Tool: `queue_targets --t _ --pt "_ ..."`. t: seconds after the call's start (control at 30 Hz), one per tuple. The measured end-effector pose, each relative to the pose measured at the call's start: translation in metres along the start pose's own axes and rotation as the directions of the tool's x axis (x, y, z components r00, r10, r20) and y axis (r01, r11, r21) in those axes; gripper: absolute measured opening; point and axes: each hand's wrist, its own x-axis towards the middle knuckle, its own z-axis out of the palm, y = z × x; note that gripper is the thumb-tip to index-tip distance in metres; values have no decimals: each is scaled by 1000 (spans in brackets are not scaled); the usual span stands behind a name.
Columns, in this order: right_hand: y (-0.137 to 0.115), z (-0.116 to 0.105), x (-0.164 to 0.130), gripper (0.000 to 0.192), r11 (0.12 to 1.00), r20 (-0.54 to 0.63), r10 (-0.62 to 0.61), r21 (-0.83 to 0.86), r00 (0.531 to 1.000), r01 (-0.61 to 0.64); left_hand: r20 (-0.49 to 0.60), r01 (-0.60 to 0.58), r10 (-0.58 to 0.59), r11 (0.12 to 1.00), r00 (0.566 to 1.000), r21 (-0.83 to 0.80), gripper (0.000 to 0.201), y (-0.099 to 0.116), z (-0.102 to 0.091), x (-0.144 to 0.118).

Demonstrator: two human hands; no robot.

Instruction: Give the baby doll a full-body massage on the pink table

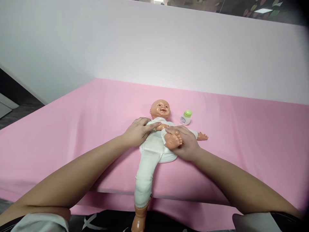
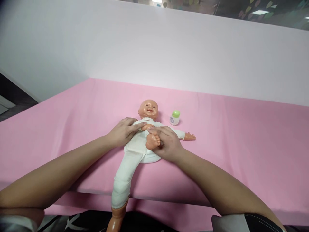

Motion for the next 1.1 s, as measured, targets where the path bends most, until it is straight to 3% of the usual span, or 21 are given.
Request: queue_targets --t 0.1,0.17,0.23,0.3,0.4,0.5,0.57,0.63,0.77,0.87,0.97,1.1 --pt "-9 -3 -2 53 997 -25 -71 -19 997 71 -32 90 -95 986 995 -137 51 1 -2 0" --pt "-21 -9 -2 57 992 -19 -125 -28 992 125 -59 220 -244 938 968 -268 54 -2 -4 0" --pt "-36 -15 -1 59 982 14 -187 -15 982 187 -77 368 -437 829 896 -420 59 -8 -5 -1" --pt "-53 -18 -1 50 967 93 -256 29 962 254 -73 462 -602 679 795 -570 64 -17 -3 -1" --pt "-75 -13 -5 30 932 300 -361 145 883 332 -42 496 -727 508 685 -704 65 -33 3 -2" --pt "-85 2 -14 27 897 475 -443 242 761 371 -37 501 -761 462 648 -732 60 -39 6 -2" --pt "-86 11 -18 27 881 518 -473 279 712 382 -62 500 -742 509 668 -701 61 -36 4 -2" --pt "-85 14 -20 28 877 506 -479 299 717 375 -92 494 -687 601 720 -628 63 -28 -1 -2" --pt "-80 2 -16 37 898 324 -419 285 848 335 -128 405 -500 805 856 -434 72 -10 -6 -3" --pt "-72 -10 -12 39 929 164 -352 184 922 322 -111 195 -230 945 967 -261 69 -3 -3 -3" --pt "-55 -13 -8 42 964 34 -266 22 963 266 -48 22 -27 995 998 -99 56 0 1 -3" --pt "-24 -7 -3 42 984 -76 -99 -155 992 86 4 -19 19 999 1000 33 52 3 0 -3"
